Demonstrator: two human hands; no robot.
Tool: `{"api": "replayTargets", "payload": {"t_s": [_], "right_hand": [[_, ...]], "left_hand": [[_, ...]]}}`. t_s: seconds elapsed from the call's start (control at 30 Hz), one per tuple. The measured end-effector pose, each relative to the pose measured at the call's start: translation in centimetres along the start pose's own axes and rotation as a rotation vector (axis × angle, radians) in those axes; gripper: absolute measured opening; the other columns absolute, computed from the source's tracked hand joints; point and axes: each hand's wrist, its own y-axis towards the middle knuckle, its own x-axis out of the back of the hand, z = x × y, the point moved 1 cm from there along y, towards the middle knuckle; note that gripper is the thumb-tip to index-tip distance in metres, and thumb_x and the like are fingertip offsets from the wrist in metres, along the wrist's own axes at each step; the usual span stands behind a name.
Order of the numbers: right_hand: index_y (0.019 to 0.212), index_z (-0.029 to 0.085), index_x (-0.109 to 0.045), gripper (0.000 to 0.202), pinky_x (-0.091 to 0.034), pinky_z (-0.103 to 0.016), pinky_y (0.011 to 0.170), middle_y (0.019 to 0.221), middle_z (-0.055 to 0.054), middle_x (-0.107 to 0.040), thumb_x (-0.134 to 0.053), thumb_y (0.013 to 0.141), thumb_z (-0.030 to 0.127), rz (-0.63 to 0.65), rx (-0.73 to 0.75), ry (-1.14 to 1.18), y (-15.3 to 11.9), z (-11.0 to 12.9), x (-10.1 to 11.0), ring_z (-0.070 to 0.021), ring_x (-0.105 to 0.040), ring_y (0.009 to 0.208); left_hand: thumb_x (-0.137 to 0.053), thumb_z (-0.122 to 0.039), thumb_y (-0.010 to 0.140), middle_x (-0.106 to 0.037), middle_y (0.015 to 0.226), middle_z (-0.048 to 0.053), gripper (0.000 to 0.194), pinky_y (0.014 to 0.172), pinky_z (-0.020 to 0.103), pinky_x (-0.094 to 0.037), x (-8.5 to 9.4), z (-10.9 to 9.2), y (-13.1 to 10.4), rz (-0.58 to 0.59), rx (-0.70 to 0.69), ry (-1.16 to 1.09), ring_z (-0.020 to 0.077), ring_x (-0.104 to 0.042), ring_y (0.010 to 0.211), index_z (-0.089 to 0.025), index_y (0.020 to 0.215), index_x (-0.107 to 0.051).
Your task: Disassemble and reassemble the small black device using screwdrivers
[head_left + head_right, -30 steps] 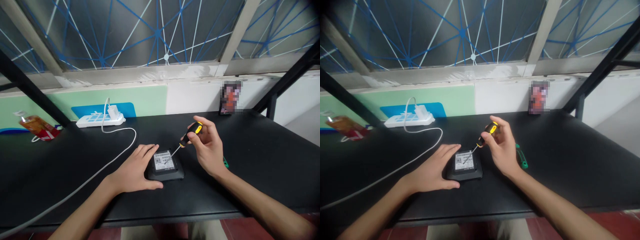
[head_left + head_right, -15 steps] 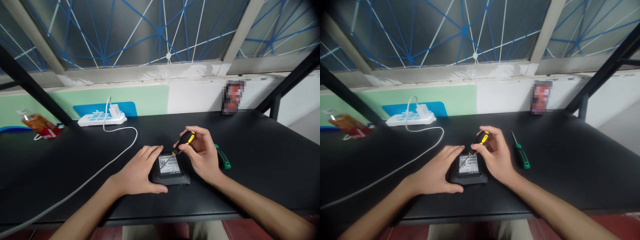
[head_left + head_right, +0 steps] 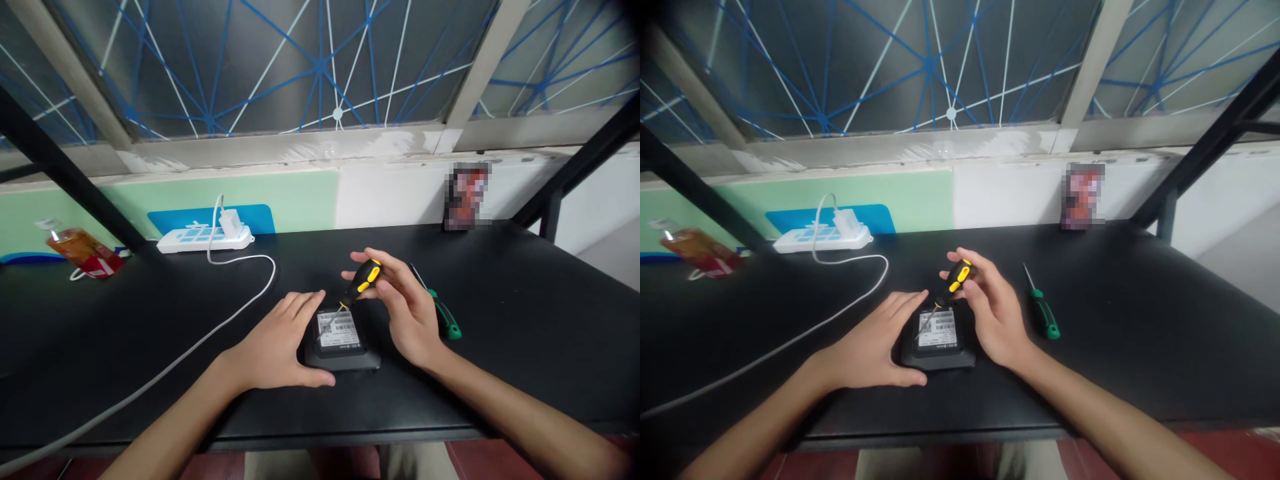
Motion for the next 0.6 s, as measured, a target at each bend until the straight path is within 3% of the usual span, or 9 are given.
{"api": "replayTargets", "payload": {"t_s": [0.13, 0.27, 0.47, 0.6], "right_hand": [[0.135, 0.036, -0.058, 0.036, -0.065, -0.034, 0.076, 0.116, -0.003, -0.067, -0.057, 0.099, 0.030, -0.036, -0.007, -0.045, 0.29, -0.20, 0.06, -0.0163, -0.072, 0.092], [0.126, 0.035, -0.065, 0.032, -0.064, -0.029, 0.066, 0.098, 0.000, -0.057, -0.064, 0.095, 0.032, -0.071, 0.023, -0.112, 0.42, -0.34, 0.15, -0.0120, -0.066, 0.075], [0.141, 0.036, -0.056, 0.039, -0.065, -0.038, 0.080, 0.131, -0.006, -0.062, -0.047, 0.103, 0.036, 0.019, -0.055, 0.046, 0.36, -0.77, 0.40, -0.0197, -0.071, 0.102], [0.141, 0.035, -0.056, 0.040, -0.066, -0.040, 0.080, 0.133, -0.005, -0.065, -0.048, 0.102, 0.033, -0.007, -0.082, 0.025, 0.51, -0.95, 0.39, -0.0194, -0.073, 0.100]], "left_hand": [[-0.076, -0.072, 0.074, -0.041, 0.156, 0.019, 0.115, 0.117, 0.058, -0.036, -0.03, 0.03, -0.06, 0.002, 0.003, 0.009, 0.0402, -0.039, 0.142, -0.017, 0.160, -0.023], [-0.077, -0.071, 0.074, -0.041, 0.155, 0.021, 0.116, 0.118, 0.057, -0.035, 0.03, -0.09, -0.03, 0.013, 0.005, 0.017, 0.0395, -0.038, 0.142, -0.014, 0.160, -0.024], [-0.077, -0.072, 0.073, -0.040, 0.156, 0.021, 0.117, 0.118, 0.058, -0.035, 0.20, -0.15, 0.12, 0.026, 0.016, 0.007, 0.0402, -0.038, 0.142, -0.014, 0.160, -0.024], [-0.077, -0.070, 0.073, -0.040, 0.157, 0.019, 0.116, 0.117, 0.059, -0.035, 0.16, -0.14, 0.09, 0.013, 0.007, -0.006, 0.0408, -0.038, 0.142, -0.020, 0.161, -0.022]]}}
